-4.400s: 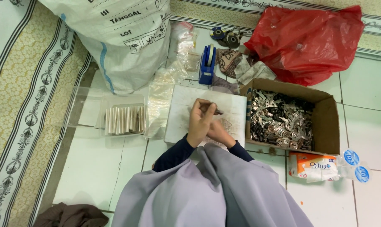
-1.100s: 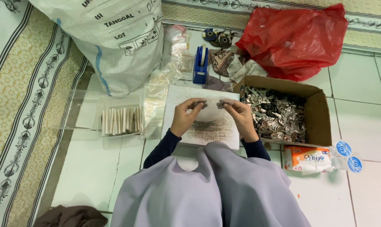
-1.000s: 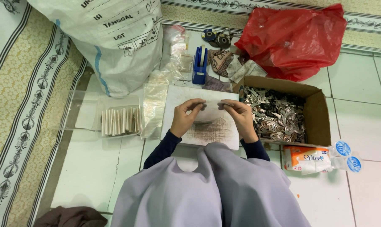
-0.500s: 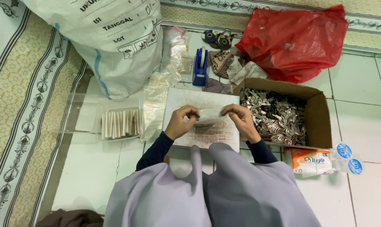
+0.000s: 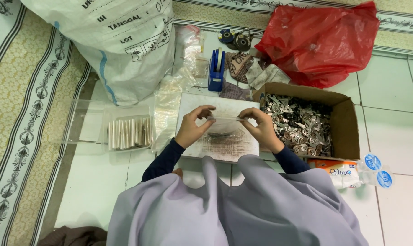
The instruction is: The person sits on the floor and sorts small metal parts from a cardboard box onto a white board. They place the parts into small plastic bags, seal them with a tape dispenser, and set the sealed bags aside. The person repeats this process with different metal parts throughout the clip.
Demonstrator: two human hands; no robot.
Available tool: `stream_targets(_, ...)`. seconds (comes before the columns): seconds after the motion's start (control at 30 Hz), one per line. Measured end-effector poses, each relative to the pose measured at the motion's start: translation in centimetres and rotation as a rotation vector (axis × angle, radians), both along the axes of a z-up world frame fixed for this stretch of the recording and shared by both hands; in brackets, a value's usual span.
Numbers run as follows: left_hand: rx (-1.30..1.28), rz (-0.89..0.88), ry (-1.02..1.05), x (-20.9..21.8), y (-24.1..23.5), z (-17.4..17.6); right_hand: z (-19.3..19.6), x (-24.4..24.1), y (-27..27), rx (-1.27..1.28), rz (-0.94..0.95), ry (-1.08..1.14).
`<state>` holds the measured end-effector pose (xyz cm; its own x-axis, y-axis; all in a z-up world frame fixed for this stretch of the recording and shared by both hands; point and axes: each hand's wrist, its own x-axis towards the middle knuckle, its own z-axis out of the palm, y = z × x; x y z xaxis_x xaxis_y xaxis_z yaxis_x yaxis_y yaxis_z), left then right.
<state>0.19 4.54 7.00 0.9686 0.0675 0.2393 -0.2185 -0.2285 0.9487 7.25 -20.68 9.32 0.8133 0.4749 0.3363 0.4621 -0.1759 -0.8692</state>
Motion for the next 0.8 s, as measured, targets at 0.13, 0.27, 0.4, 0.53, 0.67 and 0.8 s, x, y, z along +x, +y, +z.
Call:
stream_targets(0.13,0.013,-0.036,-0.018,0.6,0.2,-1.9,-0.4,-0.2,-0.1,-0.048,0.050,-0.110)
stream_targets(0.27,-0.056,-0.096,0.021,0.7,0.2,-2.1,0.4,-0.8,0.3,-0.108,0.068,-0.106)
stream_targets(0.4,-0.053,-0.125,0.075,0.7,0.1,-2.3,1.0,-0.6,-0.2,-0.118,0.130,-0.044)
stream_targets(0.53,-0.011,-0.137,0.095,0.8,0.4,-0.7,1.6,-0.4,-0.5,-0.139,0.186,-0.023)
stream_targets(0.67,0.086,-0.195,0.091,1.5,1.1,2.4,3.3,-0.1,-0.1,-0.231,0.152,-0.050)
stream_targets(0.8,0.096,-0.316,0.202,2.6,1.5,4.2,3.9,0.6,-1.2,-0.369,0.112,0.033)
